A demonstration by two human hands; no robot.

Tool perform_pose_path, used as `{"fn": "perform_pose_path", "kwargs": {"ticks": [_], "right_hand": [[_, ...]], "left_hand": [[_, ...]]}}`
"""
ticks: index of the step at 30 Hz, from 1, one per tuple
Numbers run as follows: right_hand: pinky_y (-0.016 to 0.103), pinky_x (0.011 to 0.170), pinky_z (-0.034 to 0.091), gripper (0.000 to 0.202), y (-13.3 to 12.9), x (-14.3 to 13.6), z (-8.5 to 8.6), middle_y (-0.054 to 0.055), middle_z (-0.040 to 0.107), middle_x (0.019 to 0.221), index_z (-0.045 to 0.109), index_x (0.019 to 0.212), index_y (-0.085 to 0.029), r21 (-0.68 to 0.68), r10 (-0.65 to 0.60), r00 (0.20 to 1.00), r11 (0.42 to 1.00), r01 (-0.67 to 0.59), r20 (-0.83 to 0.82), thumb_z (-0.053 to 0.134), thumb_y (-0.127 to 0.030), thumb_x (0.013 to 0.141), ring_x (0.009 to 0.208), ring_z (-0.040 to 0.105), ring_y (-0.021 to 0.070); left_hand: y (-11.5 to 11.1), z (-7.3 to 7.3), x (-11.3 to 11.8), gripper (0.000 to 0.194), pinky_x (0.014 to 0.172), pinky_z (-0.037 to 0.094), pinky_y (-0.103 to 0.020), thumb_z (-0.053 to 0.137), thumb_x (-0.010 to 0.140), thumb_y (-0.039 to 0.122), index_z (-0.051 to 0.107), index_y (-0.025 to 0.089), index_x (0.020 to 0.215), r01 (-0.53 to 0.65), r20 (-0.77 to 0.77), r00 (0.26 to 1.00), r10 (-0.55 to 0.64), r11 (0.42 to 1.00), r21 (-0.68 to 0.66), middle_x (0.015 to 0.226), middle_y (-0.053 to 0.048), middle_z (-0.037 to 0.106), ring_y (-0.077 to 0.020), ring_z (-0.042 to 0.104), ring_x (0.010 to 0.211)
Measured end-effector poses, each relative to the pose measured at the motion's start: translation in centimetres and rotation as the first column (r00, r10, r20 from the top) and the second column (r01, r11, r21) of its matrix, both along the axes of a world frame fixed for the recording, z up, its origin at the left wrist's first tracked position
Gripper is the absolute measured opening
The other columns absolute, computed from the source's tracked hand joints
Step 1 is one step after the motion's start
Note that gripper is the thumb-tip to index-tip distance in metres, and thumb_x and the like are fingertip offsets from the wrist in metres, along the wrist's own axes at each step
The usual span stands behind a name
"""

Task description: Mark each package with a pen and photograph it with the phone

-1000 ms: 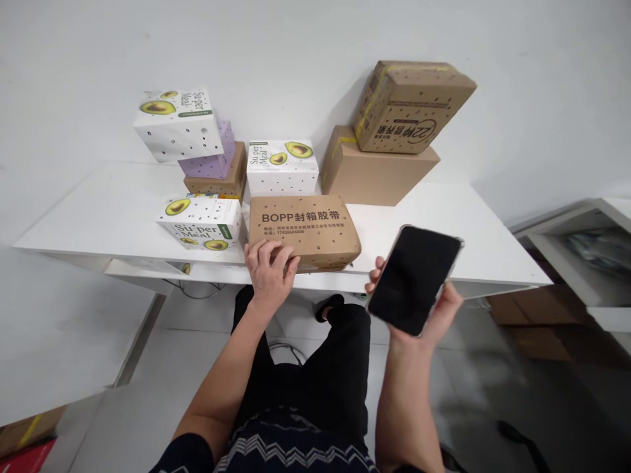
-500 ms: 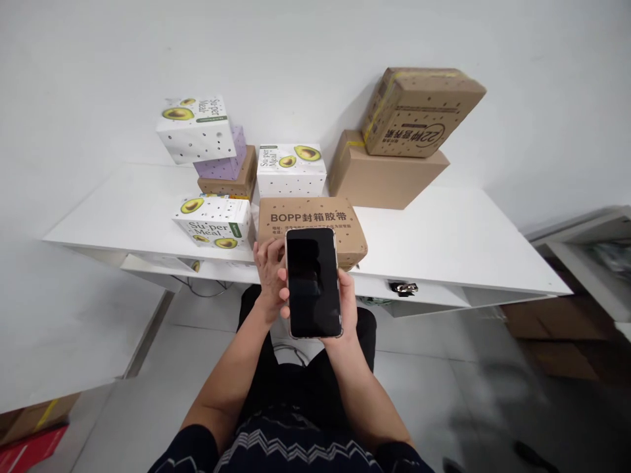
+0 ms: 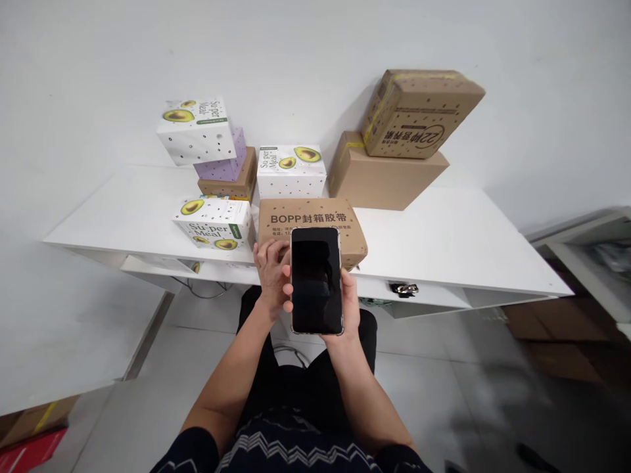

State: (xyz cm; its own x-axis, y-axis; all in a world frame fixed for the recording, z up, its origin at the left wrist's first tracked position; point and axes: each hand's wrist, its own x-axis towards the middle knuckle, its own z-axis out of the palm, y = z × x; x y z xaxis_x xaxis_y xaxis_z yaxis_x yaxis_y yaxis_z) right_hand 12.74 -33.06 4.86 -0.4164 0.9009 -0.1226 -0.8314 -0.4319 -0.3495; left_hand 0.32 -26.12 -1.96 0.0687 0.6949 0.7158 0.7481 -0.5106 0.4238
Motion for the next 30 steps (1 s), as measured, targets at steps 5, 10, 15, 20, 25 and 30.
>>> {"fn": "perform_pose_path", "kwargs": {"ticks": [5,10,15,20,25,30], "right_hand": [[0.054,0.082,0.058,0.059,0.1,0.0,-0.1,0.013,0.07,0.119,0.06,0.125,-0.023,0.02,0.008,1.0,1.0,-0.008,-0.015,0.05,-0.062,0.082,0.104,0.067,0.0307],[0.051,0.082,0.058,0.063,0.2,0.0,-0.1,0.014,0.069,0.121,0.058,0.127,-0.021,0.054,0.022,0.999,0.998,-0.02,-0.027,0.051,-0.063,0.081,0.107,0.066,0.0305],[0.05,0.082,0.057,0.065,0.2,0.2,-0.3,0.016,0.068,0.122,0.056,0.129,-0.019,0.058,0.012,1.0,0.998,-0.013,0.014,0.049,-0.064,0.081,0.107,0.066,0.0302],[0.047,0.078,0.058,0.061,-0.3,2.8,0.4,0.014,0.07,0.116,0.059,0.124,-0.02,0.104,-0.21,0.955,0.976,0.192,0.211,0.054,-0.061,0.08,0.099,0.068,0.0301],[0.039,0.08,0.055,0.054,0.9,9.7,-1.3,0.009,0.065,0.121,0.059,0.125,-0.024,0.461,-0.705,0.244,0.646,0.608,0.666,0.054,-0.055,0.081,0.099,0.067,0.0249],[0.05,0.097,0.044,0.063,5.1,17.1,-5.7,0.021,0.056,0.132,0.053,0.138,-0.015,0.616,-0.313,-0.703,0.755,0.223,0.638,0.054,-0.046,0.083,0.117,0.054,0.0347]], "left_hand": [[0.0,0.1,0.1,0.029,0.119,0.02,-0.047,0.05,0.093,0.039,0.066,0.034,0.116,-0.022,-0.02,1.0,0.022,1.0,-0.007,0.117,-0.007,0.062,-0.0267,0.045,0.124],[0.0,0.2,0.1,0.029,0.12,0.018,-0.048,0.052,0.094,0.038,0.065,0.036,0.119,-0.024,-0.035,0.999,0.023,0.999,-0.032,0.118,-0.006,0.063,-0.0259,0.045,0.125],[0.0,0.2,0.3,0.027,0.118,0.022,-0.049,0.053,0.094,0.035,0.066,0.035,0.117,-0.031,-0.024,0.999,0.031,0.999,0.027,0.115,-0.007,0.063,-0.0262,0.046,0.124],[-0.3,0.8,0.7,0.021,0.117,0.024,-0.052,0.055,0.093,0.037,0.07,0.027,0.103,-0.089,-0.082,0.992,0.095,0.993,0.076,0.113,-0.01,0.062,-0.0281,0.047,0.121],[-0.5,1.3,0.9,0.02,0.116,0.023,-0.053,0.059,0.092,0.039,0.071,0.025,0.1,-0.091,-0.093,0.991,0.097,0.994,0.064,0.113,-0.011,0.062,-0.028,0.047,0.12],[-0.3,1.1,0.9,0.019,0.116,0.022,-0.054,0.06,0.091,0.039,0.071,0.025,0.099,-0.086,-0.068,0.994,0.089,0.995,0.051,0.113,-0.011,0.062,-0.0284,0.047,0.119]]}}
